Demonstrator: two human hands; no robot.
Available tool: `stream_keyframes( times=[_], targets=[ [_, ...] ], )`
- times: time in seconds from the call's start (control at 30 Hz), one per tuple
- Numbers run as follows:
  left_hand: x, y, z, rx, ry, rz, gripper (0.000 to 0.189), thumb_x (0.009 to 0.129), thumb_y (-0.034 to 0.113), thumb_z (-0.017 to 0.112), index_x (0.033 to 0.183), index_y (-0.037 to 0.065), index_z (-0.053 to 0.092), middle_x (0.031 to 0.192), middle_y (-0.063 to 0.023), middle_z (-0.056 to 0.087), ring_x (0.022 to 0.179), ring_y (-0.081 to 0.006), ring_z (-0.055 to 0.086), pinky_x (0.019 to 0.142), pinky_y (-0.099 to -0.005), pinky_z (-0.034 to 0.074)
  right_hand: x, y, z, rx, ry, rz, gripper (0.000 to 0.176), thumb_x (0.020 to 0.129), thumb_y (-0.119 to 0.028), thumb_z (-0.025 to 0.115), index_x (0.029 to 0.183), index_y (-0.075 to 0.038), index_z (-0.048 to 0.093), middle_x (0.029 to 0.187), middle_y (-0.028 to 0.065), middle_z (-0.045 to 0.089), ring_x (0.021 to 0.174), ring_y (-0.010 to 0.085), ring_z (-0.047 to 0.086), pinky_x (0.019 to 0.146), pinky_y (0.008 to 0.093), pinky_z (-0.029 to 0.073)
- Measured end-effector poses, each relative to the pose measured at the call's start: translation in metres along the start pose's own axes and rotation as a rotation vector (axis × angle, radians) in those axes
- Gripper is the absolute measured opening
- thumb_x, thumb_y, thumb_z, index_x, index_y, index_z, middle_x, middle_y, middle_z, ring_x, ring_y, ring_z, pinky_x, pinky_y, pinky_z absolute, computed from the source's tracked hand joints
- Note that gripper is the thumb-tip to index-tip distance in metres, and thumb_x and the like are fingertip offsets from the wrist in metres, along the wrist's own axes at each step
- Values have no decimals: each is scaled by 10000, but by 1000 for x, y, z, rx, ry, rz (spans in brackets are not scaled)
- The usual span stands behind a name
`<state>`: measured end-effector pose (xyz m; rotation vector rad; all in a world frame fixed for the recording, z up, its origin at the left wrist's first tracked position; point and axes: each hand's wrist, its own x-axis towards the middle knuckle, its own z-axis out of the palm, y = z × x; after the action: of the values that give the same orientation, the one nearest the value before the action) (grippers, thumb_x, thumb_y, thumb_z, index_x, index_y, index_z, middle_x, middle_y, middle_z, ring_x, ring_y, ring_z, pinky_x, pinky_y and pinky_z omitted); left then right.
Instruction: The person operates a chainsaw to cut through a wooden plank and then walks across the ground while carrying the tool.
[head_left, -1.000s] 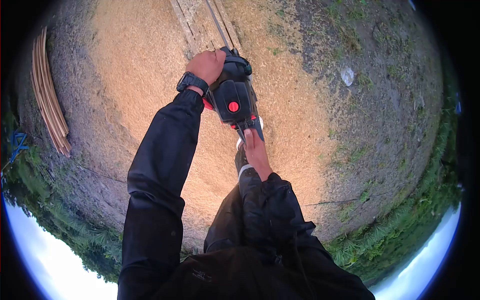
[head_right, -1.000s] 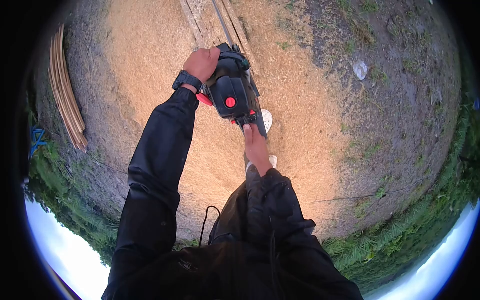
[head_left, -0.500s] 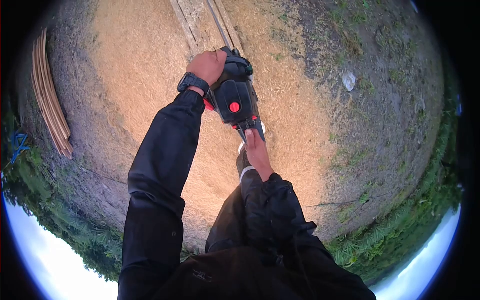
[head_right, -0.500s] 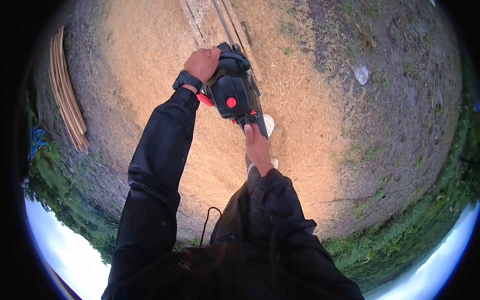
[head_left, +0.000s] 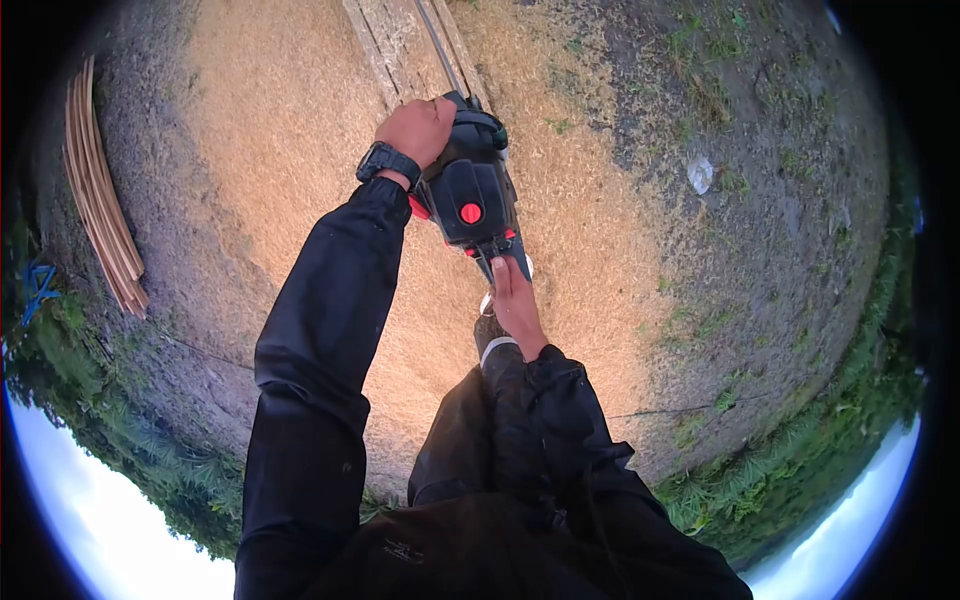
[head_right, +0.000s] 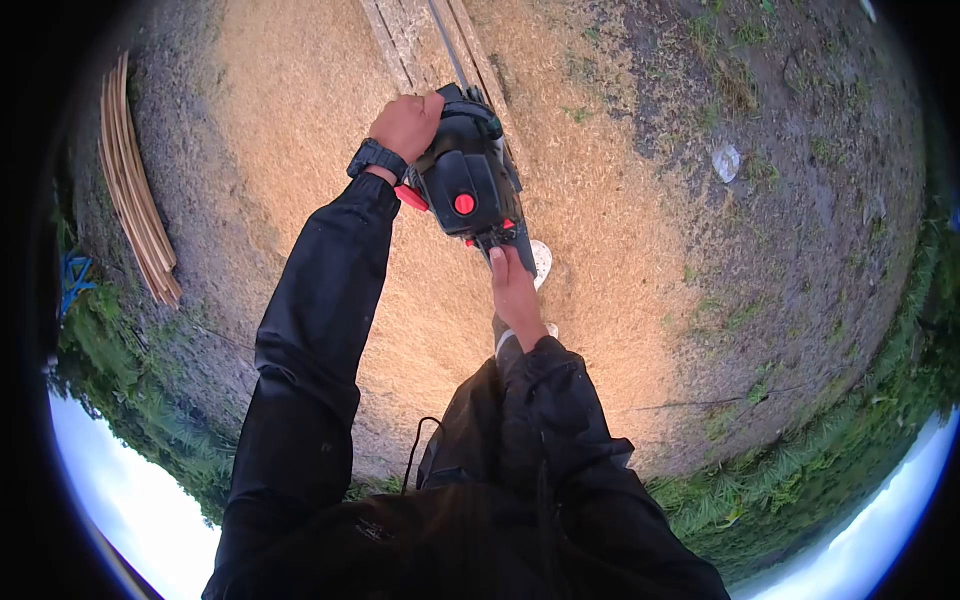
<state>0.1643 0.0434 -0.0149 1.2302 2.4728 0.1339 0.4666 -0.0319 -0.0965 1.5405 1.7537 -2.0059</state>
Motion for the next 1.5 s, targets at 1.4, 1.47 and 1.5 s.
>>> stream_keyframes(
  times=[1.4,1.47,1.5],
  targets=[
    [94,-44,-42,-20,32,-37,482,996,372,350,978,16,673,1008,-287,694,945,-514,649,861,-574,519,51,-107,4,-25,-9,-37,486,1087,-474,362,1285,-75,558,1033,324,679,1028,566,603,866,595,456],
    [93,-38,-50,-51,28,-68,406,988,343,393,977,22,641,972,-280,698,915,-505,661,816,-579,529,52,-111,4,-35,-2,-43,490,1087,-477,358,1284,-76,558,1040,326,678,1029,567,602,869,596,455],
    [93,-38,-51,-51,28,-68,406,988,343,393,977,22,641,972,-280,698,915,-505,661,816,-579,529,53,-110,5,-43,2,-48,494,1087,-481,353,1283,-76,558,1048,328,677,1031,567,601,872,598,455]
  ],
)
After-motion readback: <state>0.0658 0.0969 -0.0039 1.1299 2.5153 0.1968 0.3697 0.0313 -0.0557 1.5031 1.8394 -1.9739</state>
